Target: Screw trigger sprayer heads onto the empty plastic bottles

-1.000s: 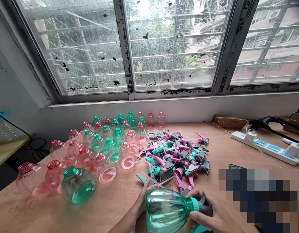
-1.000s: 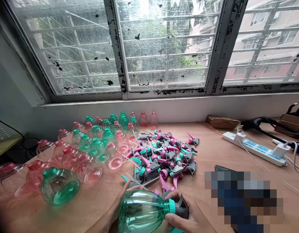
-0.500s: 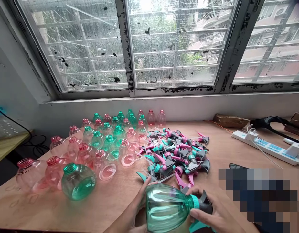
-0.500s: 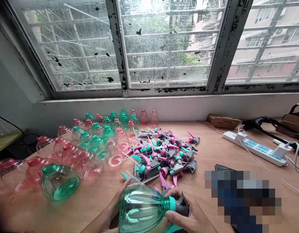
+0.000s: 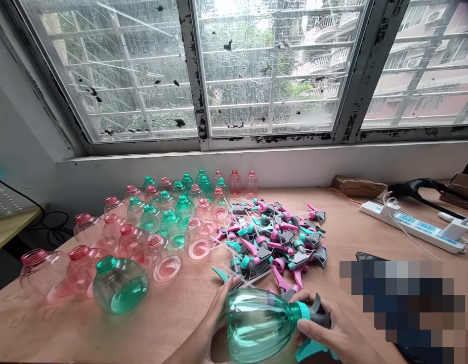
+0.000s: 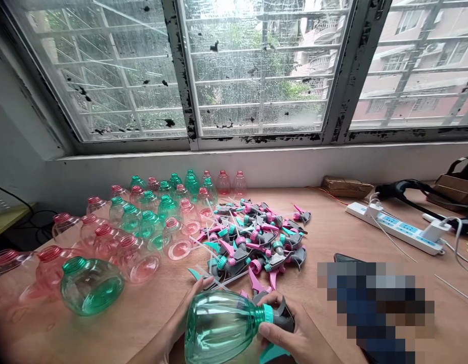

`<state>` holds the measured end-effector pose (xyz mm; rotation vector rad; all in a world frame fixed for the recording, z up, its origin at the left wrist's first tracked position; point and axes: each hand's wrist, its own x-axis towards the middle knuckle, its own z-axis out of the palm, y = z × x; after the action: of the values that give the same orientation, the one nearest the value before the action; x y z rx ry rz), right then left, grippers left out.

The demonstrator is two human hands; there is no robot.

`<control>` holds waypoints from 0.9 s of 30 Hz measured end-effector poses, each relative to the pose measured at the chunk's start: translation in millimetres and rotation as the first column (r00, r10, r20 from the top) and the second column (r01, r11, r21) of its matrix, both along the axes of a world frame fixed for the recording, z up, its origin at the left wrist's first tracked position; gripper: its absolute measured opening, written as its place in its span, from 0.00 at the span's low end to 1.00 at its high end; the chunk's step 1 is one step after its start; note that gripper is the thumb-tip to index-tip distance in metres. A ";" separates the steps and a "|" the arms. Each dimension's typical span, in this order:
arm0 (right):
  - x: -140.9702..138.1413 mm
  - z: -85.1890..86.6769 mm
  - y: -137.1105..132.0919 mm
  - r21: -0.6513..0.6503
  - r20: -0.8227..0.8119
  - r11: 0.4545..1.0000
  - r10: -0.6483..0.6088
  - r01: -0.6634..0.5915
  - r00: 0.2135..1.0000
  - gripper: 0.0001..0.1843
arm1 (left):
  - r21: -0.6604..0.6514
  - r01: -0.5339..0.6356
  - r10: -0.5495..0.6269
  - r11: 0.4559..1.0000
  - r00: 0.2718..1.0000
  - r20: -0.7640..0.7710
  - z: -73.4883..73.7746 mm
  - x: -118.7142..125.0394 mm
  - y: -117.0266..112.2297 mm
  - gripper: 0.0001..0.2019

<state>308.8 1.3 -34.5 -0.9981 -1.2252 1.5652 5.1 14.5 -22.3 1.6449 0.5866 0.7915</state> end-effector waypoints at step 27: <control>3.0 -2.5 0.6 0.034 -0.027 0.998 0.049 -0.048 0.998 0.23 | 0.017 -0.024 0.024 1.000 1.000 -0.015 -7.2 -2.1 -1.1 0.50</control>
<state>311.8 1.8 -36.9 -0.9291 -1.2609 1.5853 3.0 13.3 -29.5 1.6637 0.6132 0.8043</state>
